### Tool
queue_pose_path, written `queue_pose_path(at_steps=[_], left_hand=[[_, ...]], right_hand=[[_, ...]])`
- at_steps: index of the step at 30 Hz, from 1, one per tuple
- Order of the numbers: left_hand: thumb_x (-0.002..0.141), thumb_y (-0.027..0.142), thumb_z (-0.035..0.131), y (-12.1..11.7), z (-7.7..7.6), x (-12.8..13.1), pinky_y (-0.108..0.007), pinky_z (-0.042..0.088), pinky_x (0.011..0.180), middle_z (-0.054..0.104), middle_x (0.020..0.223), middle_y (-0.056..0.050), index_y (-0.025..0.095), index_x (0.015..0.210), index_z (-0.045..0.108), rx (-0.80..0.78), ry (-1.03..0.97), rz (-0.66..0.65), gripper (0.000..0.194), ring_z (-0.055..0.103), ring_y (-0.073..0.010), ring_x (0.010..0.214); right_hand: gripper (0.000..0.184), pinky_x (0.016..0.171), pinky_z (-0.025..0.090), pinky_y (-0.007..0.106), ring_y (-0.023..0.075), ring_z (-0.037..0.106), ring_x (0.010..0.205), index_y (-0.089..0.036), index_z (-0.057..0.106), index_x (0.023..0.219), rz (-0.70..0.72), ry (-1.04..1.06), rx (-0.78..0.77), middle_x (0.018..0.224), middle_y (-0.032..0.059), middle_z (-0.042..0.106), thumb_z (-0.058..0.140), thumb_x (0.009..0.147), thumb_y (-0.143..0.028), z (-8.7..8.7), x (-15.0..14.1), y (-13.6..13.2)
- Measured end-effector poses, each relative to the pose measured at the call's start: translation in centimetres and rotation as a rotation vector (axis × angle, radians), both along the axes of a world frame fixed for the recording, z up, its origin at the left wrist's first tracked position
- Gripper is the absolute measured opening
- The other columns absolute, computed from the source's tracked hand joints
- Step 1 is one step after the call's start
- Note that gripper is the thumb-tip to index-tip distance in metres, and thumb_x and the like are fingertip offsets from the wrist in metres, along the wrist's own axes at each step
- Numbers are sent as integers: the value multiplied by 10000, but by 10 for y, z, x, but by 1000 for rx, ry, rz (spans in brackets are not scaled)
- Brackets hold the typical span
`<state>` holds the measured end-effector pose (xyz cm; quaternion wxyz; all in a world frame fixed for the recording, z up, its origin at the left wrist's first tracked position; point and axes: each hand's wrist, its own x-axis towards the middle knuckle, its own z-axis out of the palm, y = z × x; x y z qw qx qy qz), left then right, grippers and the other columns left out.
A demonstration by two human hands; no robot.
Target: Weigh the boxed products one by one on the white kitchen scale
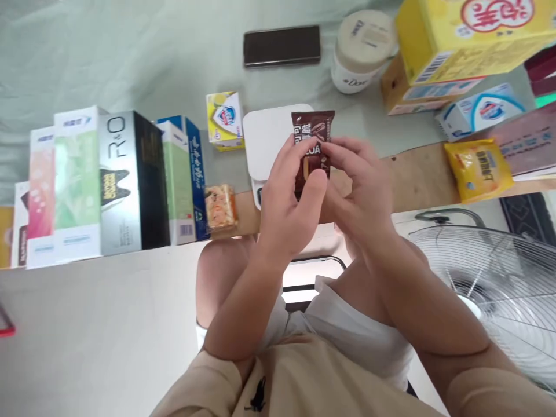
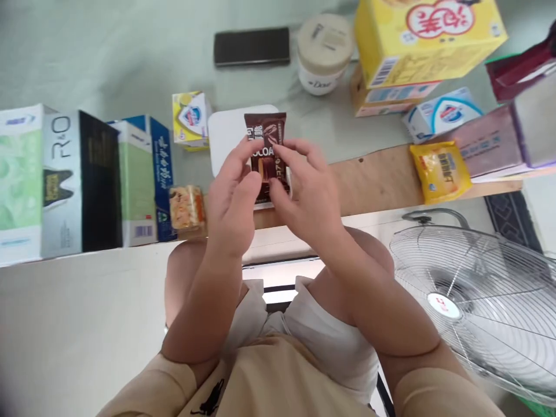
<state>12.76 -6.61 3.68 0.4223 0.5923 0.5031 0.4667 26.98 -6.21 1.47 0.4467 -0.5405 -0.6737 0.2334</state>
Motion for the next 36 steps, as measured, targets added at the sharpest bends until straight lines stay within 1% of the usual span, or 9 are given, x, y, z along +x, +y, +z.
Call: queue_pose_path(at_steps=[6,8,12,18,21,26,31,33,36], left_hand=[[1031,522,422,10,9,-32,-646,94,1387,547,1604,-56,258,1469,523,-86,256,123,521,353,-359,1614],[1049,565,358,13,6,-35,-608,155,1394,492,1650,-78,220,1503,483,-61,249,128,584,331,-338,1631],[1019,741,270,11,-3,-44,-499,243,1401,558,1591,-53,296,1427,536,97,207,162,659,391,-265,1609],[1048,687,283,4,-7,-56,-438,242,1380,625,1502,-89,260,1365,579,109,262,212,609,495,-238,1521],[1047,693,270,7,-8,-56,-446,306,1349,677,1410,-126,209,1325,599,117,291,228,647,581,-238,1408],[1022,750,176,11,-12,-51,-522,238,1375,726,1322,-116,202,1170,707,42,388,254,777,589,-278,1389],[1062,589,349,8,-7,-45,-686,153,1364,709,1403,-49,283,1110,751,-108,420,196,507,405,-357,1580],[1063,554,379,7,-3,-44,-706,146,1360,709,1412,-33,288,1082,751,-129,394,178,457,371,-365,1607],[1068,554,358,5,6,-44,-595,235,1387,694,1439,-54,257,1146,724,-85,302,175,478,445,-308,1573]], right_hand=[[390,1091,603,504,265,677,1311,-240,671,1315,13,-275,88,1420,106,677,592,937,-297,-6,-39,14],[370,1156,550,547,279,638,1369,-252,663,1307,-29,-307,89,1425,105,671,584,948,-295,-8,-41,19],[346,1191,503,543,274,616,1382,-263,646,1301,-83,-299,101,1424,107,647,524,978,-263,-9,-36,24],[322,1164,488,559,281,652,1301,-249,664,1239,-133,-282,74,1319,102,693,490,968,-233,-9,-32,28],[322,1165,484,555,278,652,1293,-244,674,1218,-141,-286,42,1325,106,698,502,947,-227,-9,-36,29],[344,1212,423,599,303,593,1379,-256,679,1219,-146,-342,-30,1324,94,718,517,916,-238,-10,-43,27],[367,1218,400,636,334,536,1444,-268,664,1266,-117,-347,-111,1303,76,750,555,917,-302,-11,-48,24],[359,1211,430,610,317,555,1426,-269,654,1271,-93,-321,-76,1288,69,754,568,925,-311,-10,-50,24],[317,1080,566,486,245,670,1221,-252,656,1243,-57,-229,36,1239,83,732,595,936,-297,-7,-56,23]])
